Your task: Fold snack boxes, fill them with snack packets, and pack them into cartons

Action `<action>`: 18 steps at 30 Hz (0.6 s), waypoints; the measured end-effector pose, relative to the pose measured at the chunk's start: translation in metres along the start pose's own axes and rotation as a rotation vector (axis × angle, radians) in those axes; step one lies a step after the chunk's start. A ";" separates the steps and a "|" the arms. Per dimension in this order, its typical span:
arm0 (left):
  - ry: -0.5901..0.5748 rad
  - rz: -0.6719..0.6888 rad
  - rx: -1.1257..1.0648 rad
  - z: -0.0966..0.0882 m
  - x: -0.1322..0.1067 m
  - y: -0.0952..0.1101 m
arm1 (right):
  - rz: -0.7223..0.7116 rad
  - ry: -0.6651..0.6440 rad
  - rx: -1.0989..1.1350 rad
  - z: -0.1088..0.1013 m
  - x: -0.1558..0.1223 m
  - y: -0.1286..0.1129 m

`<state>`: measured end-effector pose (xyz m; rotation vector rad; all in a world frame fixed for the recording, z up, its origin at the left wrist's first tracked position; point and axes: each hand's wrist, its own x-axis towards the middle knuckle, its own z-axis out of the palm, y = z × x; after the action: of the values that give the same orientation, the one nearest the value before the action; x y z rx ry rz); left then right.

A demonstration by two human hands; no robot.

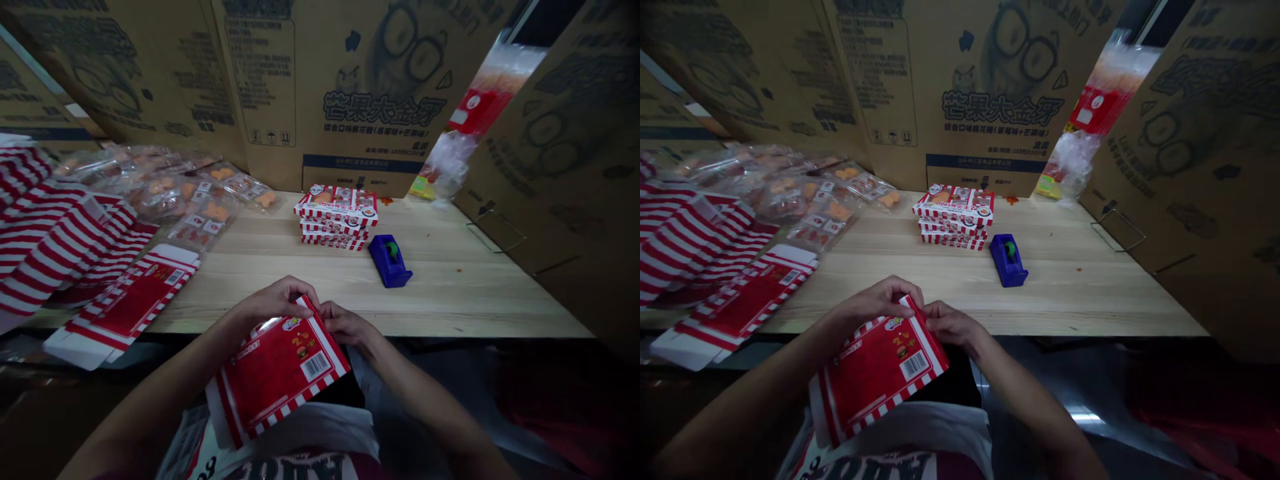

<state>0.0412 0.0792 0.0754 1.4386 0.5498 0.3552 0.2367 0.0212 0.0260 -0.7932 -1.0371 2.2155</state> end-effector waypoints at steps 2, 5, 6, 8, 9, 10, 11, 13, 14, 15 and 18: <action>0.094 0.039 -0.018 -0.005 -0.005 0.005 | -0.060 0.060 0.120 0.004 0.008 0.003; 0.535 0.044 -0.133 -0.023 -0.022 0.000 | -0.145 0.229 0.201 -0.010 0.027 0.009; 0.723 0.056 -0.167 -0.031 -0.032 -0.005 | -0.170 0.280 0.202 -0.018 0.036 0.009; 1.054 0.103 -0.177 -0.043 -0.058 -0.020 | -0.229 0.378 0.145 -0.037 0.057 0.005; 1.170 0.126 -0.157 -0.046 -0.073 -0.030 | -0.257 0.418 0.079 -0.045 0.068 0.001; 1.261 0.141 -0.139 -0.048 -0.089 -0.041 | -0.277 0.447 -0.002 -0.052 0.081 -0.004; 1.343 0.144 -0.111 -0.048 -0.105 -0.053 | -0.290 0.462 -0.081 -0.056 0.094 -0.010; 1.450 0.102 0.012 -0.045 -0.133 -0.079 | -0.305 0.452 -0.204 -0.057 0.127 -0.023; 1.495 0.046 0.217 -0.044 -0.144 -0.092 | -0.308 0.437 -0.245 -0.054 0.146 -0.029; 1.515 0.000 0.438 -0.043 -0.151 -0.103 | -0.312 0.422 -0.280 -0.050 0.167 -0.035; 1.342 -0.037 0.976 -0.049 -0.150 -0.125 | -0.350 0.398 -0.396 -0.027 0.240 -0.049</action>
<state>-0.1216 0.0239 -0.0287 1.9571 2.0298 1.1421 0.1074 0.2273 -0.0135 -1.0738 -1.3060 1.5009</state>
